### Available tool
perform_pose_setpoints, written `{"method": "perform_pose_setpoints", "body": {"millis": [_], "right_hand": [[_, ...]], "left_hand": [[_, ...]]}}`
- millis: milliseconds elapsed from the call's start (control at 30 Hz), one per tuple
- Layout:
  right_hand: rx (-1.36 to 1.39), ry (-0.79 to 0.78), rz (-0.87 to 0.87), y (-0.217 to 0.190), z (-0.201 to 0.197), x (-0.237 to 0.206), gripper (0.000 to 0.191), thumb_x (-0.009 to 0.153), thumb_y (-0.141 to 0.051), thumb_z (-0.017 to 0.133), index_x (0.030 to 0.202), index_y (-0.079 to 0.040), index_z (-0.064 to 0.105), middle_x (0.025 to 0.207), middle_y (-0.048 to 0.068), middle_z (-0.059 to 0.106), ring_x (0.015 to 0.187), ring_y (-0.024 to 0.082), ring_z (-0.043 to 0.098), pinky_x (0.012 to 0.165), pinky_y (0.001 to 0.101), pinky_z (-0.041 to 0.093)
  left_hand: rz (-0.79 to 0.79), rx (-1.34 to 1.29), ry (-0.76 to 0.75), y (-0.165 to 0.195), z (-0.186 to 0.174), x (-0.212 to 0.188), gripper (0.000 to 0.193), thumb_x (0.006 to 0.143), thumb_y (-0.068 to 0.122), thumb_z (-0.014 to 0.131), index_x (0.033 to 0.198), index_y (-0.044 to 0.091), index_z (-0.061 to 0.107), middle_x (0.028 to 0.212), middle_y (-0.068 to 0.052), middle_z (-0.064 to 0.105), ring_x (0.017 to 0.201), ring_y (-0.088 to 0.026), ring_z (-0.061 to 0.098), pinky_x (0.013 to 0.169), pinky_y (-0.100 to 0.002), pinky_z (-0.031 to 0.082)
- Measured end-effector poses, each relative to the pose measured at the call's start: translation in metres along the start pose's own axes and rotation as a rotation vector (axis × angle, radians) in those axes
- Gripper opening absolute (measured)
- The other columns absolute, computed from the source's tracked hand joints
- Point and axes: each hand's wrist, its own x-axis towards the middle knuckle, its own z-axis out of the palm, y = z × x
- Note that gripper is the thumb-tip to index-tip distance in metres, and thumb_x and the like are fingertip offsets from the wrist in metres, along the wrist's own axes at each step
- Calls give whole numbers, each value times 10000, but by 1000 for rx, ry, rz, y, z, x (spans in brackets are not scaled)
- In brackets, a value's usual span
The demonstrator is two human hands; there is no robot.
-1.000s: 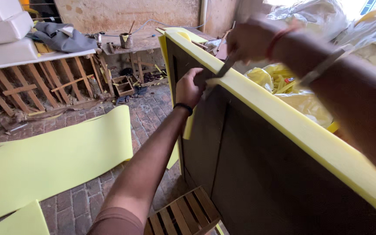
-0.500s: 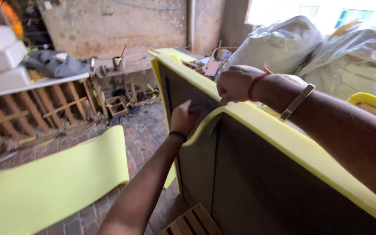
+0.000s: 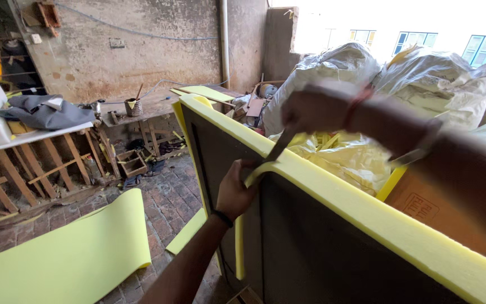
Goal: The person fits a long yellow foam strip along the top edge of a wooden furniture frame, pressing it into place. They measure the foam with a tape measure and steel ruler, cut a foam piece with a hand saw, press the foam onto the frame edge, and dip a small foam piece into a container of adhesive.
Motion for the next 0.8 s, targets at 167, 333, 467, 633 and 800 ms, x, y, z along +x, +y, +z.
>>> {"method": "perform_pose_setpoints", "body": {"millis": [167, 333, 467, 633, 800], "right_hand": [[-106, 21, -43, 13, -8, -24, 264, 921, -415, 634, 939, -198, 783, 774, 9, 778, 668, 151, 730, 709, 362, 604], [-185, -5, -35, 4, 4, -40, 298, 968, -463, 636, 967, -197, 772, 819, 31, 768, 709, 181, 709, 717, 385, 595], [28, 104, -26, 22, -25, -61, 265, 849, -414, 659, 964, -210, 784, 711, 24, 814, 638, 165, 784, 736, 354, 610], [-141, 22, -119, 4, 8, -66, 268, 893, -433, 729, 970, -187, 804, 801, 34, 768, 713, 187, 693, 737, 397, 578], [126, 42, -39, 28, -11, -76, 241, 908, -397, 685, 979, -188, 782, 754, 14, 789, 652, 150, 760, 704, 366, 620]], "left_hand": [[254, 131, 200, 12, 9, -3, 638, 805, 241, 815, 1331, 45, 511, 1268, -181, 653, 1135, -382, 663, 912, -456, 563], [192, 278, 149, 22, 14, -19, 746, 786, 387, 854, 1328, 48, 468, 1262, -190, 544, 1109, -414, 614, 845, -503, 550], [147, 322, 219, 29, 18, -26, 596, 826, 395, 834, 1245, 97, 534, 1250, -151, 561, 1120, -372, 635, 855, -482, 561], [104, 343, 226, 27, 24, -32, 616, 783, 343, 845, 1241, 76, 531, 1251, -145, 568, 1116, -362, 634, 853, -472, 563], [82, 414, 188, 30, 34, -47, 572, 793, 261, 840, 1250, 86, 542, 1286, -135, 567, 1156, -355, 619, 885, -456, 559]]}}
